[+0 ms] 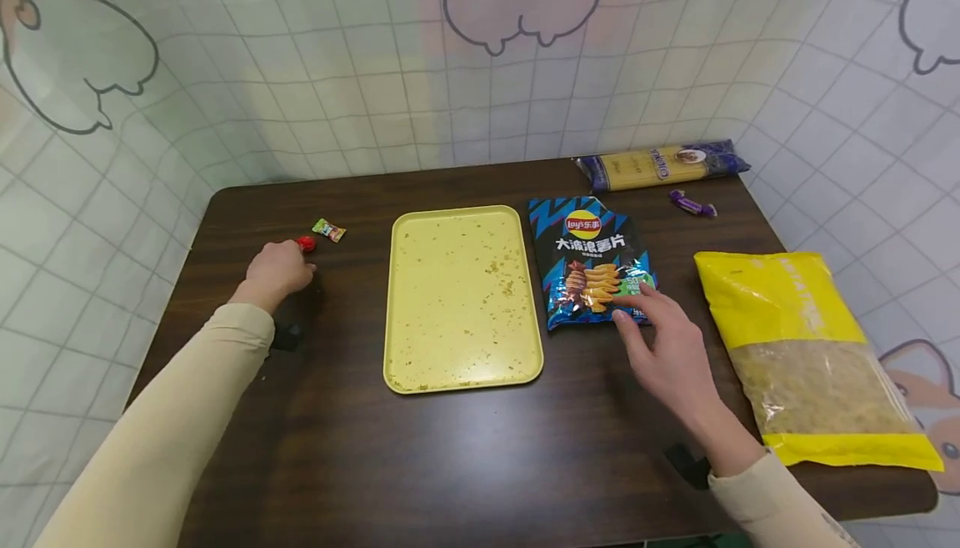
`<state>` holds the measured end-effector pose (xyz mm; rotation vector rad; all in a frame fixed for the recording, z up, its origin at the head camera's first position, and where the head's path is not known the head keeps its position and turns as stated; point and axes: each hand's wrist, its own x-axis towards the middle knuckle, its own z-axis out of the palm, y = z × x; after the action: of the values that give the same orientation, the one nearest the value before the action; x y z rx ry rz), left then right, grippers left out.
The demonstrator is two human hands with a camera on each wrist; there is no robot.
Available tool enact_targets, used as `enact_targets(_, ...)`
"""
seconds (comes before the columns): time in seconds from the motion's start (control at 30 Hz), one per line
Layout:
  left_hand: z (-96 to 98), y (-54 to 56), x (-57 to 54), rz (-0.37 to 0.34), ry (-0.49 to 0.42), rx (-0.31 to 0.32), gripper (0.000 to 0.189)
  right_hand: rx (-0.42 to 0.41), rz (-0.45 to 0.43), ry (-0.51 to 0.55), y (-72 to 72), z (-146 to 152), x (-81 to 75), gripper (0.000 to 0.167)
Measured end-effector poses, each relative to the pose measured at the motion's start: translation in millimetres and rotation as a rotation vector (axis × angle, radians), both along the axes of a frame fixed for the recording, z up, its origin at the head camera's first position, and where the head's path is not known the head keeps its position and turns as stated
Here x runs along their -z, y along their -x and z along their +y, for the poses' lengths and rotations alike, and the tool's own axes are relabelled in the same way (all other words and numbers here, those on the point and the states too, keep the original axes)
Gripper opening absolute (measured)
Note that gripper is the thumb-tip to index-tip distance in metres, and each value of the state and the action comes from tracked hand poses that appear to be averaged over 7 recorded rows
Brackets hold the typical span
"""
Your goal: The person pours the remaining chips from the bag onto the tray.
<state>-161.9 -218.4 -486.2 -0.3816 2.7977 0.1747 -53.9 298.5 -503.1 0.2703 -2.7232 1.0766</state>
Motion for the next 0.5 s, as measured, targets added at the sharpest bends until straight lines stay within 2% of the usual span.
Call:
enact_targets(0.3,-50.4,-12.3,-2.2,0.027,0.035,-0.022,0.045,0.031,-0.014,-0.022,-15.5,18.4,16.3,0.028)
enact_targets(0.5,-68.2,-17.8,1.5,0.010,0.020,-0.050,0.046,0.017,-0.002,-0.022,-19.3,18.0,21.7,0.026)
